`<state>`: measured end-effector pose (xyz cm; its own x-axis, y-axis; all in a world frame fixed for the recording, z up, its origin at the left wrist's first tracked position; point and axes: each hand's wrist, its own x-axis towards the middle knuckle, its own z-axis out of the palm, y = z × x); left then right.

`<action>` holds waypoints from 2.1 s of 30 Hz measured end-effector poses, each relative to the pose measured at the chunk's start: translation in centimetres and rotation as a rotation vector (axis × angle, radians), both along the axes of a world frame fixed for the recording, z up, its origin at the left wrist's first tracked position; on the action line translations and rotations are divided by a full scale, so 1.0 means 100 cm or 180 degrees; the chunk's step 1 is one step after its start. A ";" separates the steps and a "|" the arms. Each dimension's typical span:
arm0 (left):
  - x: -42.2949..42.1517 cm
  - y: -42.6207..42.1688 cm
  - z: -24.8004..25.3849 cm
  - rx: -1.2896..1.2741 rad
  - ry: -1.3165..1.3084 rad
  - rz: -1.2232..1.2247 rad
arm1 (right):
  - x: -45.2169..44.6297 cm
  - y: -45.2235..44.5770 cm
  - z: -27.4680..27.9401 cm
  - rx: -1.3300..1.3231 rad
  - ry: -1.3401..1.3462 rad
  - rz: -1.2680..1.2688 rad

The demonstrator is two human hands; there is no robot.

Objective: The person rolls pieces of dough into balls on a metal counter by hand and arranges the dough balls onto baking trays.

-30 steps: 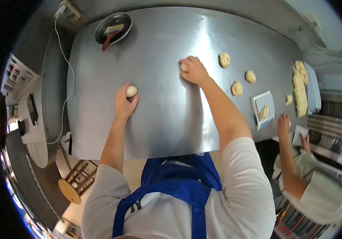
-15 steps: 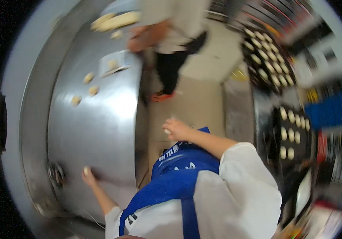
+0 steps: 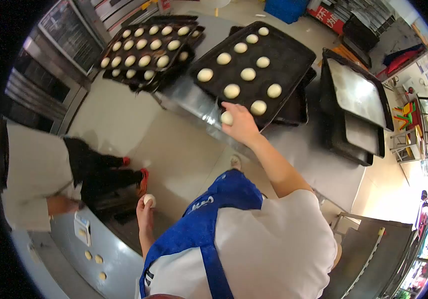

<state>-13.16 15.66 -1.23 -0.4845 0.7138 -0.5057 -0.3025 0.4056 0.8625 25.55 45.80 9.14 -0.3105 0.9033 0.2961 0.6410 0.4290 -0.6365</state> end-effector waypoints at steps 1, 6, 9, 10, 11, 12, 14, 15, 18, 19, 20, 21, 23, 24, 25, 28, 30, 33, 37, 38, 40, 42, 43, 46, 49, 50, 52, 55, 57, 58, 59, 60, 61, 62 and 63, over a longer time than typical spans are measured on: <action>0.013 0.036 0.005 0.0048 -0.0034 -0.0246 | 0.021 0.027 0.004 0.0075 0.0140 -0.0188; 0.101 0.163 0.024 0.0327 -0.0825 -0.0527 | 0.122 0.197 -0.001 0.0592 0.0366 -0.0909; 0.139 0.205 0.052 0.0096 -0.0970 -0.0707 | 0.163 0.284 -0.015 0.0434 0.0248 -0.1066; 0.149 0.219 0.061 0.0061 -0.1045 -0.0835 | 0.170 0.301 -0.019 0.0406 0.0246 -0.1077; 0.157 0.236 0.071 0.0044 -0.1057 -0.0836 | 0.174 0.320 -0.026 0.0434 0.0218 -0.1098; 0.164 0.252 0.082 0.0126 -0.1079 -0.0934 | 0.179 0.336 -0.036 0.0460 0.0189 -0.1126; 0.177 0.290 0.095 0.0161 -0.1156 -0.1039 | 0.186 0.360 -0.054 0.0006 -0.0336 -0.1004; 0.182 0.313 0.103 0.0090 -0.1189 -0.1134 | 0.188 0.367 -0.061 -0.0511 -0.0733 -0.0962; 0.214 0.407 0.119 0.0273 -0.0778 -0.1890 | 0.166 0.327 -0.033 0.0073 -0.1269 -0.1697; 0.229 0.444 0.121 0.0331 -0.0622 -0.2173 | 0.171 0.313 -0.029 0.0321 -0.1162 -0.1779; 0.247 0.483 0.116 0.0611 -0.0332 -0.2495 | 0.180 0.293 -0.024 0.0533 -0.0941 -0.1748; 0.266 0.522 0.113 0.0917 -0.0039 -0.2809 | 0.185 0.272 -0.018 0.0761 -0.0718 -0.1717; 0.323 0.594 0.123 0.1113 0.0145 -0.3202 | 0.202 0.210 -0.005 0.0807 -0.0555 -0.1640; 0.349 0.632 0.112 0.1399 0.0441 -0.3473 | 0.208 0.176 -0.004 0.0726 -0.0499 -0.1763; 0.374 0.670 0.095 0.1707 0.0727 -0.3680 | 0.212 0.141 -0.005 0.0654 -0.0448 -0.1844; 0.445 0.744 0.084 0.2553 0.2170 -0.3757 | 0.208 0.025 -0.030 0.0133 -0.0213 -0.2864; 0.487 0.777 0.070 0.2872 0.2607 -0.3645 | 0.200 -0.055 -0.069 -0.0376 -0.0258 -0.3667; 0.522 0.800 0.047 0.2844 0.3404 -0.4014 | 0.177 -0.126 -0.091 -0.0710 -0.0381 -0.4613; 0.530 0.819 0.006 0.2715 0.4143 -0.4478 | 0.133 -0.128 -0.099 -0.0613 0.0032 -0.4997; 0.531 0.811 0.012 0.2411 0.4547 -0.4368 | 0.133 -0.114 -0.094 -0.0455 0.0076 -0.4747; 0.523 0.800 0.016 0.2460 0.4290 -0.4043 | 0.146 -0.085 -0.067 -0.0156 -0.0301 -0.4150; 0.495 0.783 0.031 0.2806 0.3840 -0.3995 | 0.172 -0.055 -0.049 0.0509 -0.0648 -0.3765; 0.473 0.771 0.040 0.3031 0.3587 -0.4074 | 0.187 -0.039 -0.044 0.0520 -0.0642 -0.3700; 0.388 0.708 0.066 0.3160 0.3791 -0.4238 | 0.217 0.011 -0.027 0.0754 -0.0227 -0.3270; 0.280 0.647 0.050 0.2665 0.4124 -0.3645 | 0.228 0.065 0.000 0.1150 0.0225 -0.2777; 0.244 0.621 0.052 0.2282 0.4159 -0.3513 | 0.226 0.081 0.002 0.1341 0.0318 -0.2439; 0.178 0.560 0.047 0.1757 0.4164 -0.2948 | 0.218 0.112 0.003 0.1630 0.0429 -0.1780; 0.097 0.450 0.054 0.1128 0.4158 -0.2254 | 0.179 0.158 0.003 0.1639 0.0639 -0.0986; 0.074 0.370 0.074 0.0815 0.4393 -0.1896 | 0.137 0.180 0.022 0.1564 0.1043 -0.0541; 0.061 0.328 0.077 0.0689 0.4403 -0.1612 | 0.112 0.182 0.033 0.1481 0.1175 -0.0326; 0.046 0.288 0.074 0.0550 0.4414 -0.1335 | 0.080 0.182 0.041 0.1373 0.1302 -0.0108; 0.038 0.251 0.079 0.0417 0.4371 -0.1089 | 0.048 0.180 0.049 0.1391 0.1381 0.0080; 0.036 0.214 0.081 0.0313 0.4319 -0.0832 | 0.016 0.171 0.054 0.1283 0.1428 0.0299; 0.034 0.175 0.076 0.0088 0.4129 -0.0485 | -0.015 0.159 0.056 0.1182 0.1500 0.0636; 0.035 0.134 0.067 -0.0095 0.3923 -0.0149 | -0.044 0.142 0.056 0.1085 0.1550 0.0949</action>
